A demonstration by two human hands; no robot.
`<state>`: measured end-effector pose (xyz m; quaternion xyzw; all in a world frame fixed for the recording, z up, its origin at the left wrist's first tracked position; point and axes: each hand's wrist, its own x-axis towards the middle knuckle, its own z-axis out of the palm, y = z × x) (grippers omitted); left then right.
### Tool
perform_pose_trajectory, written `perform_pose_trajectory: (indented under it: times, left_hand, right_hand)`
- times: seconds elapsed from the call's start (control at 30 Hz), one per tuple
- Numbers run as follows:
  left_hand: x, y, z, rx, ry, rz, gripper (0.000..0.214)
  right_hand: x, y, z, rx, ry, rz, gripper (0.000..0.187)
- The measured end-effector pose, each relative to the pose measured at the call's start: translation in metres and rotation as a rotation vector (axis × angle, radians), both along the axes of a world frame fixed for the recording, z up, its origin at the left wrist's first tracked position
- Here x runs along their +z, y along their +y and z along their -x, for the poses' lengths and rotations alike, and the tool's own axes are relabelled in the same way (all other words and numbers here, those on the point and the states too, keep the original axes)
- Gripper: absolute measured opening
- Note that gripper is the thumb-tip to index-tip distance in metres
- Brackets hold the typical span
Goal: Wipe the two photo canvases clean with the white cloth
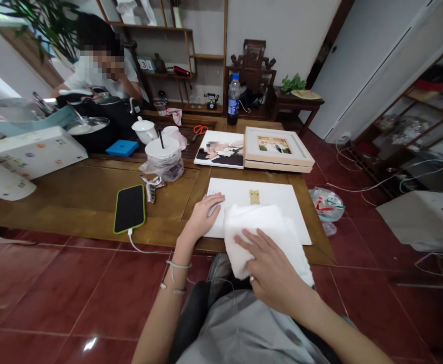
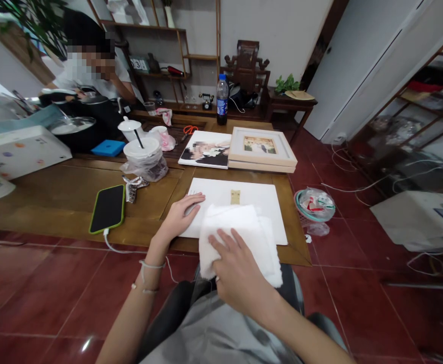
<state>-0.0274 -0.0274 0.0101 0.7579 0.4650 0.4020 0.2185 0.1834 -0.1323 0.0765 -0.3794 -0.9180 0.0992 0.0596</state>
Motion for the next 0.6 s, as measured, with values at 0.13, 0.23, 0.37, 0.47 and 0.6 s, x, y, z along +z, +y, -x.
perform_pose_trajectory:
  times: [0.13,0.23,0.37,0.47,0.6]
  left_hand:
    - [-0.002,0.001,0.000,-0.006,0.001,-0.005,0.028]
    - [-0.004,0.002,0.001,-0.012,-0.002,-0.016,0.027]
    - [-0.003,0.001,0.001,-0.013,-0.014,-0.038,0.029]
    - [0.001,-0.001,0.000,0.002,-0.022,-0.066,0.033]
    - [0.006,-0.003,0.000,0.031,-0.037,-0.077,0.037]
  right_hand:
    - [0.001,0.011,-0.008,-0.047,0.094,0.048,0.030]
    - [-0.005,0.038,-0.008,-0.127,0.130,-0.015,0.032]
    - [-0.015,0.079,0.006,-0.271,0.111,-0.117,0.029]
    - [-0.022,0.093,0.024,-0.344,0.065,-0.170,0.030]
    - [-0.026,0.077,0.046,-0.315,0.036,-0.232,0.027]
